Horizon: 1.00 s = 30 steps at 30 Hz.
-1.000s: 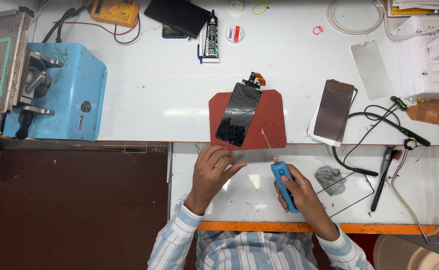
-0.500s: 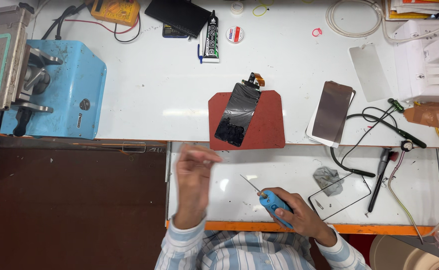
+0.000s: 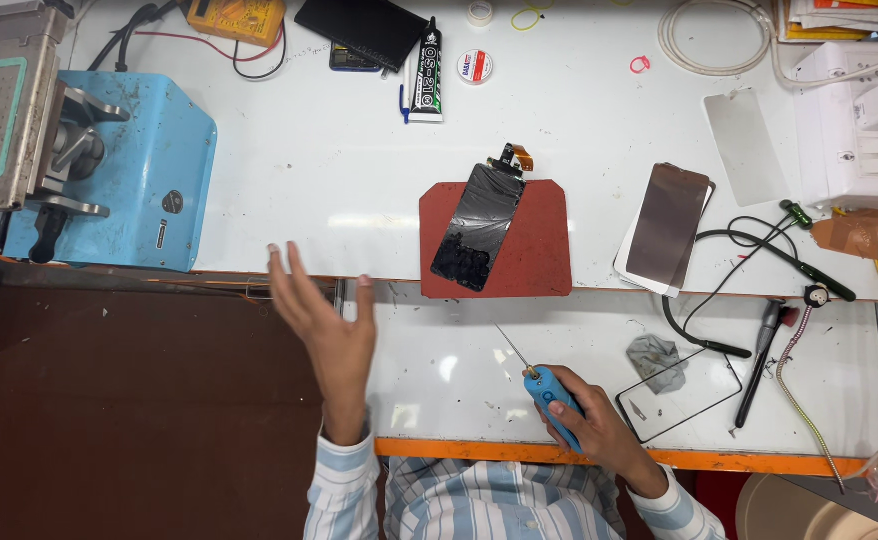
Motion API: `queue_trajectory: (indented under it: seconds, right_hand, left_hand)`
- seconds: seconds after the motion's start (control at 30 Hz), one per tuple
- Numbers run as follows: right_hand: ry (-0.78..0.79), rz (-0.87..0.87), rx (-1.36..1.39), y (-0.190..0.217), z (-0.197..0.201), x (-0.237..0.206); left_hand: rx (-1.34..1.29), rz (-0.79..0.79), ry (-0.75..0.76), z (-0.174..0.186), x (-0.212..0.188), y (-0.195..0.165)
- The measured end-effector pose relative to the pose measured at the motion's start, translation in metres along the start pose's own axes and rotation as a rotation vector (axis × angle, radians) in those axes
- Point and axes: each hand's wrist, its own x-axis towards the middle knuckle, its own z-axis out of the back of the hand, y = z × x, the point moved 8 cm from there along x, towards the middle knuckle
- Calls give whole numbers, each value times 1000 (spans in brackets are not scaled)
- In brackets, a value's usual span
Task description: The person uses a blue electric screwdriver to remove screws from a black rectangular electronic component placed on a red mat. The person repeatedly adjusts the component's position and continues unscrewing across the surface.
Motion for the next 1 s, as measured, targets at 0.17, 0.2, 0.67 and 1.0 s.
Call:
queue_trajectory:
  seconds: [0.17, 0.2, 0.67, 1.0]
  right_hand:
    - [-3, 7, 24, -5, -3, 0]
    - [-3, 0, 36, -7, -3, 0]
    - [-70, 26, 120, -8, 1, 3]
    - [-141, 99, 200, -2, 16, 1]
  left_hand:
    - [84, -153, 166, -58, -8, -46]
    - [107, -183, 212, -69, -10, -54]
    - [-97, -175, 402, -98, -6, -76]
    - [-230, -280, 602, -100, 10, -71]
